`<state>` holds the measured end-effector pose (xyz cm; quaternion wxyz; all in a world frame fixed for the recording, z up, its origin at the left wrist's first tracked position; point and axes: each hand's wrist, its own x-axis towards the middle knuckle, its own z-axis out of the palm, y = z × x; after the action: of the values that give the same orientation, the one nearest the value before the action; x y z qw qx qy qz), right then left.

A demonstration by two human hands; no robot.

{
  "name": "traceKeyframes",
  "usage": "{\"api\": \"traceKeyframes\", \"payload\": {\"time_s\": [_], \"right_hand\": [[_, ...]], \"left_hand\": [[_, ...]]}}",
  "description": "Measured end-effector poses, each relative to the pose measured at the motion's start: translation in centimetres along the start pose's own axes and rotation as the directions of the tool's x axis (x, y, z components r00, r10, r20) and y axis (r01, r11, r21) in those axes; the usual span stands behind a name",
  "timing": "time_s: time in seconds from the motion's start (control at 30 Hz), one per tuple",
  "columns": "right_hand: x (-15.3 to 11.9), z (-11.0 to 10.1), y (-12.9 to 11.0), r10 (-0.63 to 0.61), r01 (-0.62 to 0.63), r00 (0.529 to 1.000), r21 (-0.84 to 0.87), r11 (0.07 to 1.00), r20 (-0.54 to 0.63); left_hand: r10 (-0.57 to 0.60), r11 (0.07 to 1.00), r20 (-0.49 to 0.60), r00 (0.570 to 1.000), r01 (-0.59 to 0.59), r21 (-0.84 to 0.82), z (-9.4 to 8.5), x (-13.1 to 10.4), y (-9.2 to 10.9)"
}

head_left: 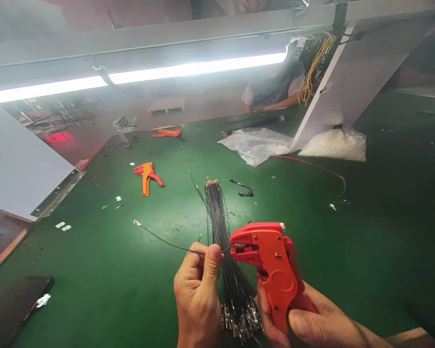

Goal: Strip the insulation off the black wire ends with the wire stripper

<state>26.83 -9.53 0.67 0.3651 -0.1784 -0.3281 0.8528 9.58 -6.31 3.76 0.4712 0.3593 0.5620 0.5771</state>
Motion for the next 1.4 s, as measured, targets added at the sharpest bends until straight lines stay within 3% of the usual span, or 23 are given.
{"api": "traceKeyframes", "payload": {"time_s": [0.27, 0.4, 0.53, 0.87, 0.97, 1.17, 1.4], "right_hand": [[0.3, 2.0, -2.3, 0.067, -0.074, 0.997, -0.143, 0.987, -0.047], [0.0, 2.5, -2.1, 0.066, -0.068, 0.995, -0.023, 0.997, -0.076], [-0.3, 1.9, -1.1, -0.001, 0.015, 0.983, 0.076, 0.997, -0.183], [0.1, 0.3, -0.2, 0.023, -0.021, 0.997, 0.034, 0.999, -0.076], [0.3, 0.3, 0.1, -0.006, 0.005, 0.998, -0.018, 1.000, -0.069], [0.4, -0.4, -0.1, -0.235, 0.235, 0.952, -0.022, 0.972, -0.194], [0.6, 0.2, -0.4, -0.173, 0.176, 0.978, 0.010, 0.984, -0.116]], "left_hand": [[0.029, 0.999, -0.018, 0.999, -0.028, 0.044, -0.8, 0.5, -0.7], [0.036, 0.998, -0.049, 0.998, -0.034, 0.051, -0.8, 0.6, -0.8], [0.110, 0.989, -0.068, 0.992, -0.103, 0.102, -0.7, 0.4, -0.8], [0.339, 0.935, -0.159, 0.927, -0.312, 0.171, 0.2, -0.5, -0.7], [0.366, 0.922, -0.134, 0.921, -0.338, 0.190, 0.2, -0.5, -0.9], [0.472, 0.855, 0.016, 0.881, -0.462, 0.235, 0.6, -0.9, -1.8], [0.517, 0.818, 0.073, 0.853, -0.518, 0.249, 1.3, -1.2, -2.3]]}}
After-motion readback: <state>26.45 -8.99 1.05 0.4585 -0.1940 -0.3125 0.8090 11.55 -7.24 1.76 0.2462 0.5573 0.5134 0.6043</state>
